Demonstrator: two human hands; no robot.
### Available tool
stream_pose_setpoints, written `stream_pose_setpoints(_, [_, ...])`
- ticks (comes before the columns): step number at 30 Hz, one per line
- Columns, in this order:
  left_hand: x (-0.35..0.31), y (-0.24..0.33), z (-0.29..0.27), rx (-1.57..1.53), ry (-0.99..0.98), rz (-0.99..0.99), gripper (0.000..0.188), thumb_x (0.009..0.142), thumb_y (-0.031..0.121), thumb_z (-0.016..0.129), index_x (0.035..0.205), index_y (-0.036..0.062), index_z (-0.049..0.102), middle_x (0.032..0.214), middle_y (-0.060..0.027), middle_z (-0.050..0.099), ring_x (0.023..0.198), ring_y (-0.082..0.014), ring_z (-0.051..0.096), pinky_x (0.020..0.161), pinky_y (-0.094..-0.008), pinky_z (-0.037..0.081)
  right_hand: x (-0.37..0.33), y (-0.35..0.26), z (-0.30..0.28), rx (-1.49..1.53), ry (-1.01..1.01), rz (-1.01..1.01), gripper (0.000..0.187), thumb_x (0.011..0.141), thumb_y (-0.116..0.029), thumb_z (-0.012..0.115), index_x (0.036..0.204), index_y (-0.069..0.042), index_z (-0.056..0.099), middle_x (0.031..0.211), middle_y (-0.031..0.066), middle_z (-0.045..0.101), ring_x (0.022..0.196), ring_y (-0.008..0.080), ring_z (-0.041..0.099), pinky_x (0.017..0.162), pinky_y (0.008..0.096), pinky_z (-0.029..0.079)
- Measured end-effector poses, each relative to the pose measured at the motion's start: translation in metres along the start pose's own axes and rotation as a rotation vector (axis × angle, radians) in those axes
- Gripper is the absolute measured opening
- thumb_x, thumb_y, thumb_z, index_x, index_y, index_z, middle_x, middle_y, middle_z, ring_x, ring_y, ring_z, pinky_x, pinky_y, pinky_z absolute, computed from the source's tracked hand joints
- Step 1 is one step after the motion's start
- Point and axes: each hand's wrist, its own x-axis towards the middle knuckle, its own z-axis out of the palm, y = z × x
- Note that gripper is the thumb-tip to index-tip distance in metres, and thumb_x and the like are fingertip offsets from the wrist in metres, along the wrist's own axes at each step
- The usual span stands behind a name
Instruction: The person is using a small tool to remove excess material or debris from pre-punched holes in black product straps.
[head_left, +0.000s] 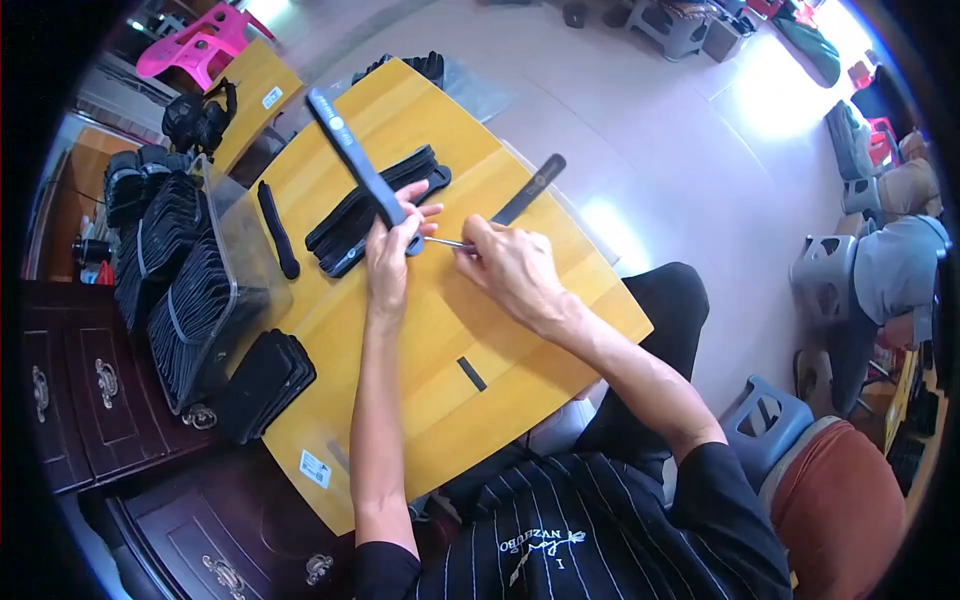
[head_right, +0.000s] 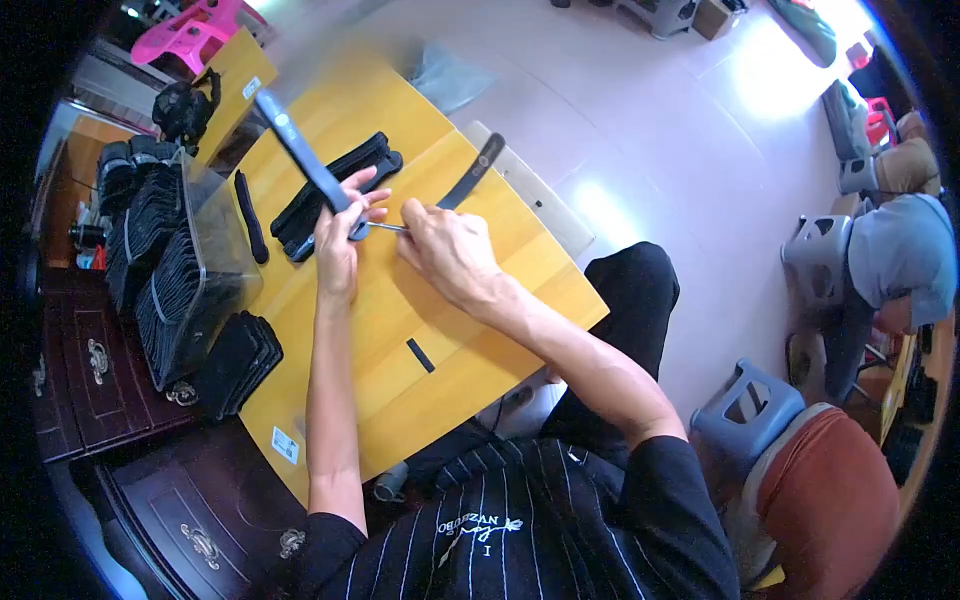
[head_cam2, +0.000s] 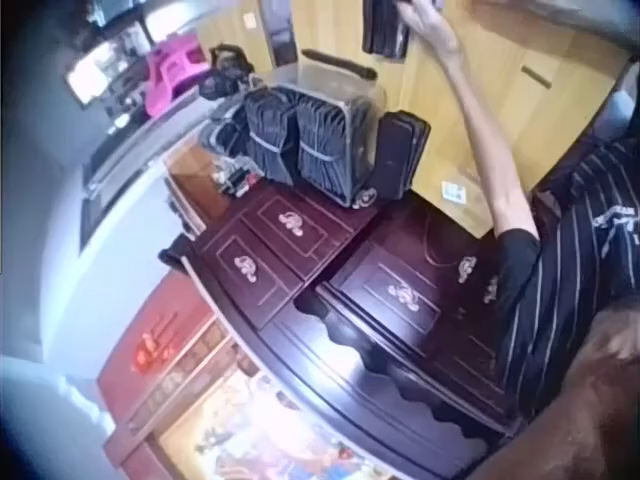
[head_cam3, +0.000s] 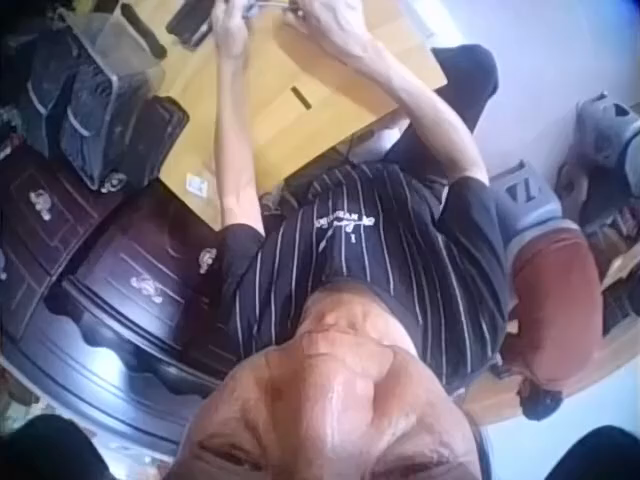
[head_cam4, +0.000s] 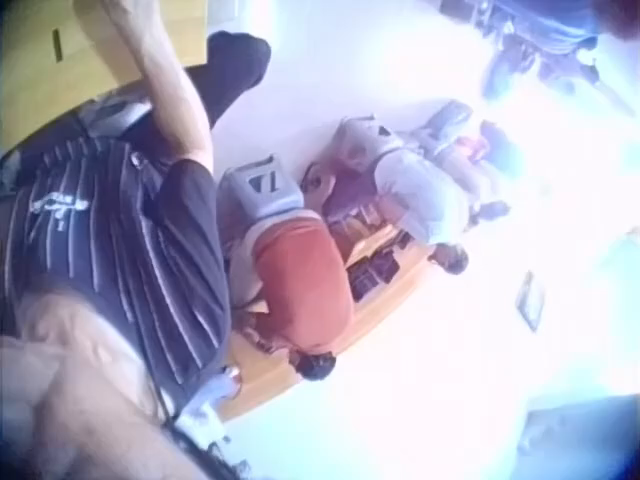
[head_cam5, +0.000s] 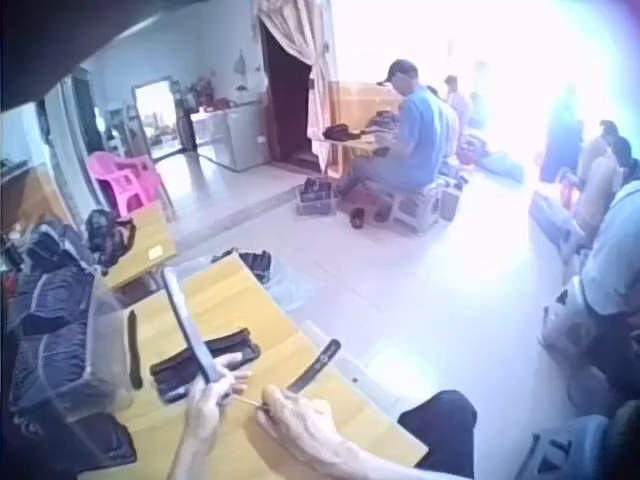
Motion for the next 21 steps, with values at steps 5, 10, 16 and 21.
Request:
stream_pose_setpoints(5, [-0.062,0.023,-0.002,-0.101,0.115,-0.016,0.012,0.095,0.014,0.041,0.099,0.0047,0.047,0.084,-0.0053,0.048,0.076,-0.0132,0.050,0.074,-0.0308,0.042,0.008,0.003,0.020,0.040,-0.042,0.022,0.023,0.082,-0.024,0.060,0.081,-0.002,0.053,0.069,0.0159,0.062,0.066,0.0342,0.063,0.060,0.0425,0.050])
stream_pose_setpoints(10, [-0.117,0.045,-0.006,-0.302,0.185,-0.090,0.017,0.100,0.021,0.038,0.108,0.0069,0.042,0.080,-0.0039,0.043,0.069,-0.0127,0.043,0.069,-0.0301,0.039,0.014,-0.004,0.039,0.002,-0.030,0.025,0.023,0.082,-0.025,0.060,0.081,-0.002,0.054,0.070,0.0164,0.063,0.067,0.0347,0.063,0.060,0.0425,0.050])
stream_pose_setpoints(16, [-0.167,0.042,0.007,-0.589,0.169,-0.074,0.029,0.101,0.032,0.037,0.116,0.0080,0.042,0.085,-0.0073,0.045,0.071,-0.0166,0.045,0.069,-0.0329,0.040,0.021,-0.013,0.046,-0.022,-0.053,0.015,0.026,0.081,-0.028,0.062,0.082,-0.003,0.056,0.071,0.0151,0.064,0.069,0.0334,0.064,0.061,0.0416,0.051])
stream_pose_setpoints(21, [-0.195,0.052,0.020,-0.506,0.196,-0.077,0.031,0.099,0.029,0.043,0.118,0.0053,0.044,0.104,-0.0118,0.050,0.089,-0.0203,0.052,0.082,-0.0359,0.043,0.019,-0.018,0.034,-0.018,-0.129,-0.002,0.037,0.080,-0.038,0.067,0.085,-0.003,0.059,0.074,0.0142,0.066,0.071,0.0311,0.066,0.062,0.0403,0.051])
